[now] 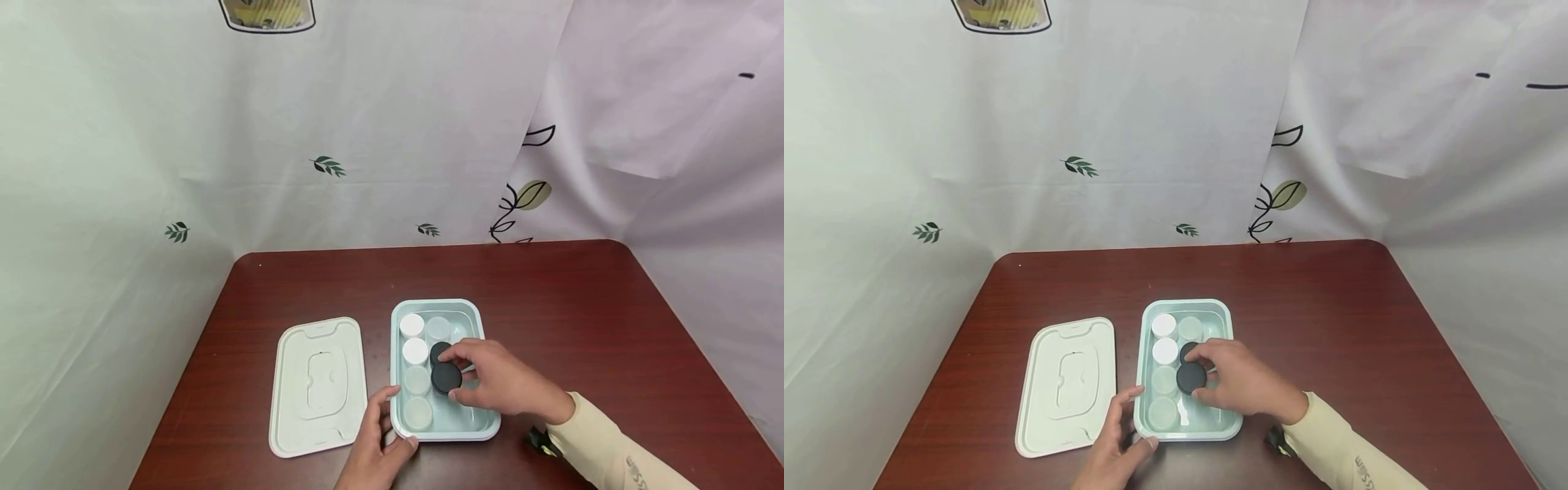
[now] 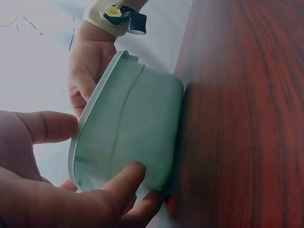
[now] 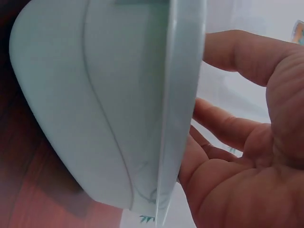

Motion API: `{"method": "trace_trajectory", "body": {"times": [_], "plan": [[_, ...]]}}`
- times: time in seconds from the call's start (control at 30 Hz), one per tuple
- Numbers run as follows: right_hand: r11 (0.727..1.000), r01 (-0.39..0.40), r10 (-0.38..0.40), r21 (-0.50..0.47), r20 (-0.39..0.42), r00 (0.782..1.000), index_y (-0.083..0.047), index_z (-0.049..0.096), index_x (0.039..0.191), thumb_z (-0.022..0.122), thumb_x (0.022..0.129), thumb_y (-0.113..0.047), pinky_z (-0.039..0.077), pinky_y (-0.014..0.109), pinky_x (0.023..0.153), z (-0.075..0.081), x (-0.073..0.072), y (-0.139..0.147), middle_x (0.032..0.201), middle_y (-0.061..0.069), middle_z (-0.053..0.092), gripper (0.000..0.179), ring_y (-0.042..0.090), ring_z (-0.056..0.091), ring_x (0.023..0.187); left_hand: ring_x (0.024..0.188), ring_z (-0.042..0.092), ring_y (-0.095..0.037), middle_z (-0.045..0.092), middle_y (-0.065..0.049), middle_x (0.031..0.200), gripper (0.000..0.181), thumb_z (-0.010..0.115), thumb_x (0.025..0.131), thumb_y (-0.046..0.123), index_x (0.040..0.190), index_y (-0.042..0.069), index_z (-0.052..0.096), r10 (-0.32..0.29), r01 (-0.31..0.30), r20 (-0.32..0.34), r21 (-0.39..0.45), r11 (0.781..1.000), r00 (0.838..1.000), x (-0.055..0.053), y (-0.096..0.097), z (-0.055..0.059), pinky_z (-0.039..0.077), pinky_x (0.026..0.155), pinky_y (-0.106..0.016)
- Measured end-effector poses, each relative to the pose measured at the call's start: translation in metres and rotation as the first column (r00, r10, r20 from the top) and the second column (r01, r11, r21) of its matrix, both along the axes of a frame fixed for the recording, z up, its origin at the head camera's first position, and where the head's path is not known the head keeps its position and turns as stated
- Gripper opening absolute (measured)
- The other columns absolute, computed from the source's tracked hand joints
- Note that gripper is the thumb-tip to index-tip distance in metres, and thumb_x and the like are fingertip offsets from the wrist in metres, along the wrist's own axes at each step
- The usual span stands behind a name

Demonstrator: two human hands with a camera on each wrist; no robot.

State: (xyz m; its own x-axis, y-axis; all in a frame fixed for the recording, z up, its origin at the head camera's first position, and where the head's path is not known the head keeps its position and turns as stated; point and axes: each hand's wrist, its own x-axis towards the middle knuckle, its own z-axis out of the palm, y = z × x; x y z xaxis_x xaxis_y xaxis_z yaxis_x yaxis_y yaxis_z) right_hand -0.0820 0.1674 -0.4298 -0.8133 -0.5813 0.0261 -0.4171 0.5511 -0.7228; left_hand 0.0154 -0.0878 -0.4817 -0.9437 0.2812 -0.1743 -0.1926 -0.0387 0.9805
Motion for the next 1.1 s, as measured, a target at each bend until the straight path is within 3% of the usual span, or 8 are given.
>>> {"method": "trace_trajectory", "body": {"times": [0.27, 0.57, 0.8, 1.1], "plan": [[0.986, 0.012, 0.012, 0.164, -0.142, 0.990, -0.013, 0.074, 0.118, 0.089, 0.081, -0.019, 0.055, 0.024, 0.083, 0.001, 0.003, -0.007, 0.109, -0.008, 0.068, 0.040, 0.008, 0.063, 0.094, 0.133, 0.057, -0.032, 0.043, -0.030, 0.149, 0.074, 0.070, 0.097, 0.007, 0.158, 0.012, 0.028, -0.001, 0.001, 0.000, 0.004, 1.000, 1.000, 0.000, 0.000, 0.000, 0.054, 0.101, -0.020], [0.970, 0.024, 0.028, 0.242, -0.211, 0.977, -0.009, 0.074, 0.115, 0.091, 0.080, -0.020, 0.057, 0.029, 0.083, -0.001, 0.006, -0.013, 0.109, -0.002, 0.070, 0.041, 0.011, 0.064, 0.097, 0.134, 0.056, -0.032, 0.041, -0.030, 0.151, 0.074, 0.070, 0.097, 0.006, 0.159, 0.011, 0.028, -0.006, 0.006, 0.000, 0.008, 1.000, 1.000, 0.000, -0.001, -0.001, 0.054, 0.101, -0.021], [0.956, 0.017, 0.069, 0.293, -0.281, 0.957, -0.008, 0.076, 0.109, 0.094, 0.076, -0.019, 0.054, 0.025, 0.071, -0.005, 0.009, -0.017, 0.102, -0.003, 0.064, 0.039, 0.007, 0.059, 0.083, 0.131, 0.058, -0.028, 0.043, -0.030, 0.149, 0.075, 0.070, 0.097, 0.006, 0.159, 0.011, 0.029, 0.005, -0.005, 0.000, 0.001, 1.000, 1.000, 0.000, -0.001, -0.001, 0.054, 0.101, -0.020], [0.950, 0.038, 0.076, 0.309, -0.350, 0.934, -0.007, 0.073, 0.111, 0.094, 0.076, -0.015, 0.056, 0.029, 0.072, -0.009, 0.014, -0.021, 0.099, -0.002, 0.066, 0.042, 0.010, 0.062, 0.082, 0.131, 0.059, -0.027, 0.044, -0.030, 0.148, 0.075, 0.070, 0.097, 0.005, 0.159, 0.011, 0.029, 0.006, -0.006, -0.011, -0.005, 1.000, 1.000, 0.001, 0.000, -0.002, 0.054, 0.101, -0.020]]}}
